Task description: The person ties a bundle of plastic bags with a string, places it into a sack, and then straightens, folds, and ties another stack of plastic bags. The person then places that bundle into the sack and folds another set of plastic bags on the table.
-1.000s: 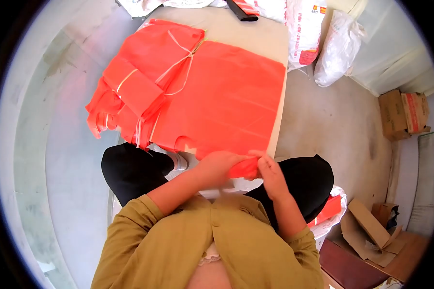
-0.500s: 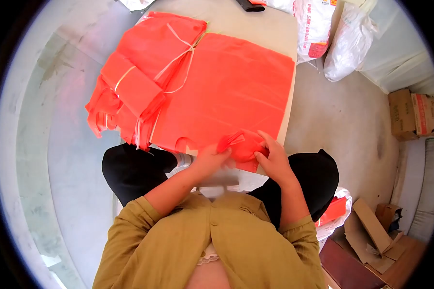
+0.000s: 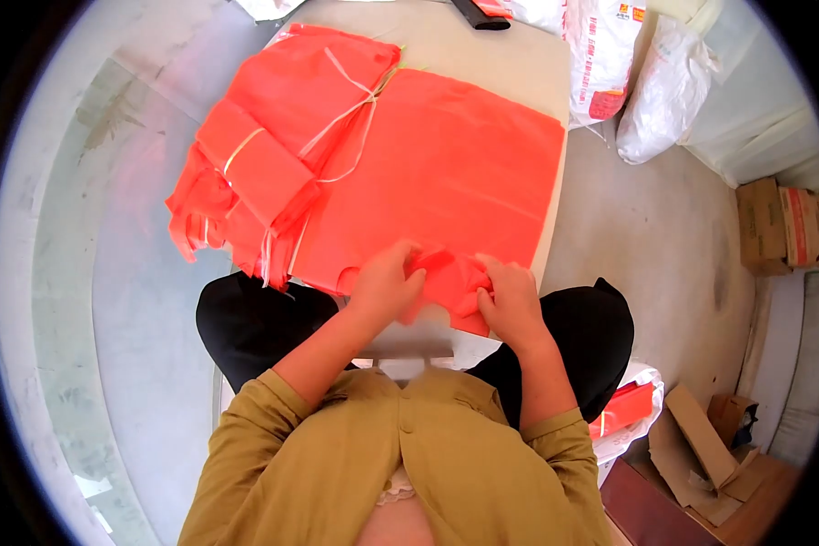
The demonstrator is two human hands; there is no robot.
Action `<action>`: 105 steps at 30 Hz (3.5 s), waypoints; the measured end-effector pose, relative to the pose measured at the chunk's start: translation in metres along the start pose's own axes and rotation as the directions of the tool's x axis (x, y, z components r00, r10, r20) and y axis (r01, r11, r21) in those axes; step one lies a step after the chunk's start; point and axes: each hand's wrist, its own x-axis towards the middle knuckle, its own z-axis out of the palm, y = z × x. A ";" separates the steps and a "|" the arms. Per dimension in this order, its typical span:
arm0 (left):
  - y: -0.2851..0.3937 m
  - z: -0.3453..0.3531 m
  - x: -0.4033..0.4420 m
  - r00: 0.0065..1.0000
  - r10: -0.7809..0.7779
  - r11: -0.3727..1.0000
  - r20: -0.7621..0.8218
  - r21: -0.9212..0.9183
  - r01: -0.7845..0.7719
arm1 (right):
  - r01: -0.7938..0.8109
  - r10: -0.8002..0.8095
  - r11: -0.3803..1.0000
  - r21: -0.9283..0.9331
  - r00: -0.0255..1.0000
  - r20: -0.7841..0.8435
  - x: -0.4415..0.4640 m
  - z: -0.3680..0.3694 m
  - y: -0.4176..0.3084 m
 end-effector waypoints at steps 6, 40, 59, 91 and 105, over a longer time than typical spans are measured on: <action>-0.007 -0.002 -0.006 0.999 -0.034 0.999 0.010 -0.039 0.035 | 0.229 -0.238 0.970 -0.081 0.964 -0.122 -0.003 0.031 -0.027; -0.124 -0.029 -0.060 0.839 -0.533 0.123 -0.108 -0.991 -0.049 | 0.254 -0.260 0.889 -0.380 0.965 0.036 0.004 0.078 -0.070; -0.099 -0.081 -0.095 0.817 -0.543 0.157 0.194 -0.932 0.326 | 0.261 -0.290 0.881 -0.394 0.957 -0.015 -0.003 0.079 -0.063; -0.036 -0.106 -0.082 0.914 -0.051 0.996 -0.402 0.045 0.075 | 0.260 -0.301 0.892 -0.371 0.952 -0.055 -0.007 0.085 -0.054; 0.016 -0.040 0.015 0.994 0.022 0.976 0.109 0.212 -0.045 | 0.212 -0.265 0.897 -0.388 0.960 -0.087 -0.005 0.093 -0.051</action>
